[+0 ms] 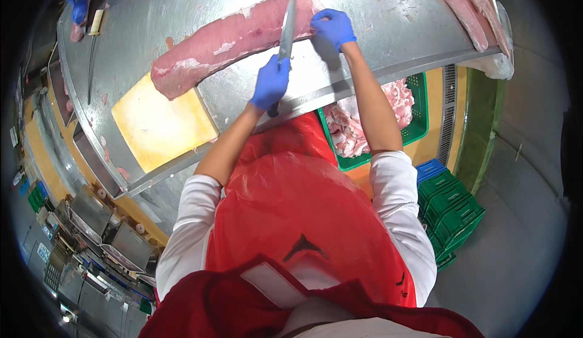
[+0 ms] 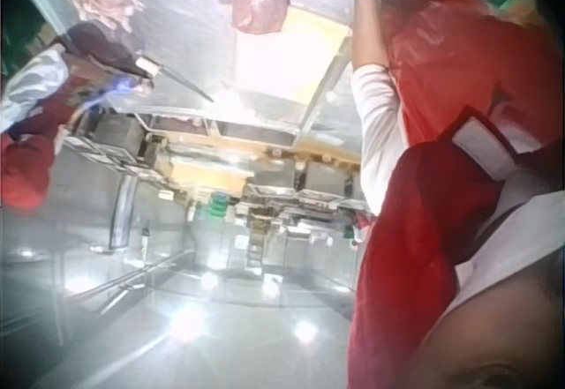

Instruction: The person uses a knife to trim fat and cut a large piece of raw meat on a yellow cutting board. The trimmed fat is placed into a green basket, and the cut meat is placed into a metal tray.

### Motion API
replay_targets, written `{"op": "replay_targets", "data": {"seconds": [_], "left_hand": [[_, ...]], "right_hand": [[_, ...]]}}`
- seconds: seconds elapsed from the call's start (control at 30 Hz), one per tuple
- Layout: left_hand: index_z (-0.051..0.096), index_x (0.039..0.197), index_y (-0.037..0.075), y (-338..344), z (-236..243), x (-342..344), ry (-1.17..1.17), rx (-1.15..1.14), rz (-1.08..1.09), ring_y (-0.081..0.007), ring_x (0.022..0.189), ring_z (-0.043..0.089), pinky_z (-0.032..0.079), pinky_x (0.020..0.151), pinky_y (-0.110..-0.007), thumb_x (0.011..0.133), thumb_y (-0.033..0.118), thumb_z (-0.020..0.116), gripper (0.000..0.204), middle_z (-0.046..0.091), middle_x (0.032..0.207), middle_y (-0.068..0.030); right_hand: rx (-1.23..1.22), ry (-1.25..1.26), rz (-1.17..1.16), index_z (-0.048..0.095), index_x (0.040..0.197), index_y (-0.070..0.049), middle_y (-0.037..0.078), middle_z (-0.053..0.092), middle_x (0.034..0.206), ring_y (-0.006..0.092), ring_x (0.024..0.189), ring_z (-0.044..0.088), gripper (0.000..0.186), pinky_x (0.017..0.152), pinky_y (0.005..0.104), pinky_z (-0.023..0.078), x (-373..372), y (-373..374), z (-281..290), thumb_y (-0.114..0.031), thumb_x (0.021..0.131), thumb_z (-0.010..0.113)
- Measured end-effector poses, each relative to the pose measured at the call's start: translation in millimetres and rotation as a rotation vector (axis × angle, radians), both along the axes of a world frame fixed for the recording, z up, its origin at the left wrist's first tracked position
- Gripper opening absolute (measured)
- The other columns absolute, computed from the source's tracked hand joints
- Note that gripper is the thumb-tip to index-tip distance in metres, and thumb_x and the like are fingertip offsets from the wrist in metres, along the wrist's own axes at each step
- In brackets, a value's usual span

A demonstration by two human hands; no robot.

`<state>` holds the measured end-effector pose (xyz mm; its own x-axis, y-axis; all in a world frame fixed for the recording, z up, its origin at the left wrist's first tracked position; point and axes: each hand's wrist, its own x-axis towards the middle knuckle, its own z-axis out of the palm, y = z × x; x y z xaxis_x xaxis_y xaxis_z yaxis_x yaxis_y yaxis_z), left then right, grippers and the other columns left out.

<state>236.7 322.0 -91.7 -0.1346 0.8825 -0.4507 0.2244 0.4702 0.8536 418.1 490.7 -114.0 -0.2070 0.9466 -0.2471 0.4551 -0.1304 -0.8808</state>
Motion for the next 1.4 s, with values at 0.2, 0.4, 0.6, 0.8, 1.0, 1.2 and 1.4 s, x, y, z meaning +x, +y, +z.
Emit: {"op": "replay_targets", "data": {"seconds": [0.2,0.4,0.6,0.8,1.0,1.2,1.4], "left_hand": [[0.057,0.100,-0.002,63,-16,53,0.391,0.108,-0.020,-0.0452,0.078,0.067,0.052,0.071,-0.052,0.101,0.028,0.048,0.032,0.066,0.079,-0.0277],[0.054,0.103,-0.003,-3,-23,85,0.596,0.111,-0.190,-0.0512,0.078,0.066,0.053,0.069,-0.057,0.102,0.026,0.045,0.031,0.066,0.084,-0.0322],[0.052,0.107,-0.004,52,-28,117,0.462,-0.010,0.026,-0.0516,0.079,0.066,0.052,0.072,-0.059,0.101,0.027,0.045,0.032,0.067,0.084,-0.0321],[0.053,0.104,-0.002,87,-38,124,0.426,0.015,0.057,-0.0461,0.081,0.067,0.053,0.069,-0.055,0.100,0.024,0.045,0.027,0.067,0.085,-0.0292],[0.059,0.090,0.002,-31,-48,155,0.970,0.496,-0.616,-0.0353,0.059,0.060,0.049,0.053,-0.044,0.098,0.013,0.043,0.021,0.059,0.081,-0.0175],[0.058,0.101,-0.003,-81,50,61,0.398,0.253,-0.475,-0.0361,0.069,0.067,0.050,0.065,-0.045,0.100,0.024,0.054,0.027,0.065,0.079,-0.0204],[0.060,0.102,0.000,-131,67,-33,0.240,-0.114,0.246,-0.0271,0.056,0.062,0.049,0.053,-0.040,0.101,0.028,0.057,0.028,0.062,0.066,-0.0124]], "right_hand": [[-0.321,0.137,-0.028,0.075,0.093,0.001,0.007,0.074,0.088,0.0128,0.077,0.067,0.022,0.072,0.0268,0.056,9,12,3,-0.010,0.076,0.083],[-0.235,0.194,0.021,0.074,0.094,0.004,0.010,0.073,0.080,0.0143,0.068,0.067,0.028,0.064,0.0277,0.056,34,20,-9,-0.008,0.070,0.083],[-0.242,0.185,0.018,0.074,0.097,0.004,0.008,0.073,0.084,0.0114,0.072,0.065,0.027,0.066,0.0247,0.054,74,25,11,-0.005,0.073,0.080],[-0.181,0.218,-0.046,0.078,0.093,0.000,0.009,0.074,0.082,0.0119,0.074,0.068,0.025,0.069,0.0267,0.056,90,37,-11,-0.011,0.070,0.079],[0.132,-0.015,-0.051,0.078,0.095,-0.001,0.010,0.074,0.082,0.0166,0.078,0.069,0.027,0.075,0.0293,0.056,143,74,-1,-0.014,0.071,0.075],[0.118,0.122,-0.244,0.072,0.110,0.005,0.007,0.071,0.092,0.0117,0.078,0.063,0.033,0.072,0.0255,0.052,271,31,74,-0.011,0.082,0.079],[0.415,-0.365,-0.311,0.073,0.097,0.005,0.010,0.073,0.086,0.0165,0.082,0.068,0.028,0.081,0.0312,0.055,287,-220,-30,-0.021,0.085,0.078]]}}
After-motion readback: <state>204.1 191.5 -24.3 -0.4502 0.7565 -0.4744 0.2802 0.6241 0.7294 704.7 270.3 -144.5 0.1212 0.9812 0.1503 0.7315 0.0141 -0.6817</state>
